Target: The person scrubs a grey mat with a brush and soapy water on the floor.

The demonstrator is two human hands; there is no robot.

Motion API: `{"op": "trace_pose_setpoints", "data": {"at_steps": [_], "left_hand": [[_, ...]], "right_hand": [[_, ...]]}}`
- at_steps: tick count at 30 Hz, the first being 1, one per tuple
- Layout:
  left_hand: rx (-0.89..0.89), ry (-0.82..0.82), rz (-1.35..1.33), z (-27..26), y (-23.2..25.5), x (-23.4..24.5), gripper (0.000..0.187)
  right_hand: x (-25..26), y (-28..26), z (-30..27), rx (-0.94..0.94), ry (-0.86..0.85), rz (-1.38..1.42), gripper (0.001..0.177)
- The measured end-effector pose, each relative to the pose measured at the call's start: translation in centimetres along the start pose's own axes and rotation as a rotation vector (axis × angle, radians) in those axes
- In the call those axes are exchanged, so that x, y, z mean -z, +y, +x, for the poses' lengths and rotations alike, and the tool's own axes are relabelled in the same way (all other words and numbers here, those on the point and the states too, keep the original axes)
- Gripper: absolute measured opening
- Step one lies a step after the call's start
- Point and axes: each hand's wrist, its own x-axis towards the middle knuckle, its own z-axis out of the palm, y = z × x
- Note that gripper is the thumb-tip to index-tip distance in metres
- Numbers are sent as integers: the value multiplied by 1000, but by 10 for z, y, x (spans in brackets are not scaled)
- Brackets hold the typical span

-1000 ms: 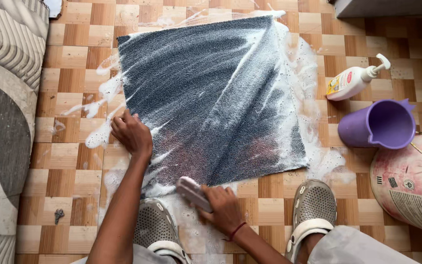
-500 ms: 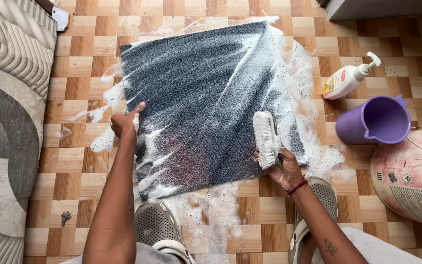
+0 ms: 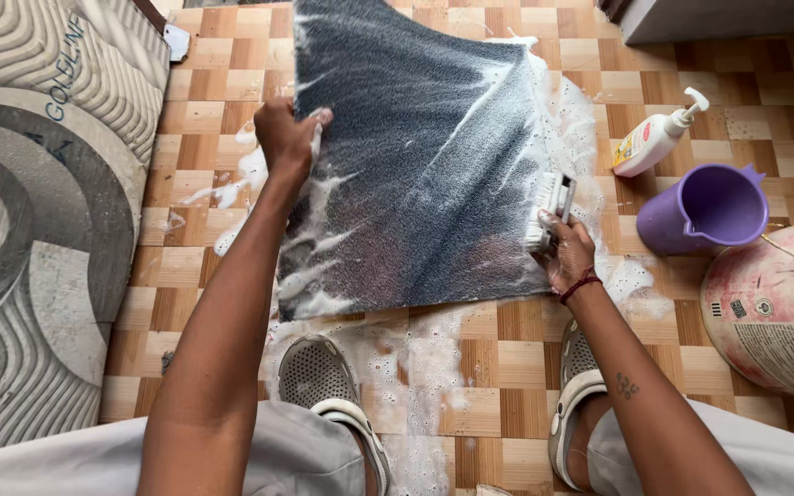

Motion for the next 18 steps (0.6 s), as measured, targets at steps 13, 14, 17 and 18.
{"op": "trace_pose_setpoints", "data": {"at_steps": [13, 14, 17, 18], "left_hand": [[-585, -66, 202, -3, 152, 65, 17], [-645, -63, 226, 1, 166, 59, 15], [-862, -2, 288, 22, 207, 41, 12], [-944, 31, 306, 29, 219, 33, 13]], "right_hand": [[33, -12, -11, 29, 116, 19, 31], [33, -10, -7, 33, 113, 35, 28], [34, -4, -8, 9, 128, 57, 27], [33, -4, -9, 15, 138, 55, 27]]}}
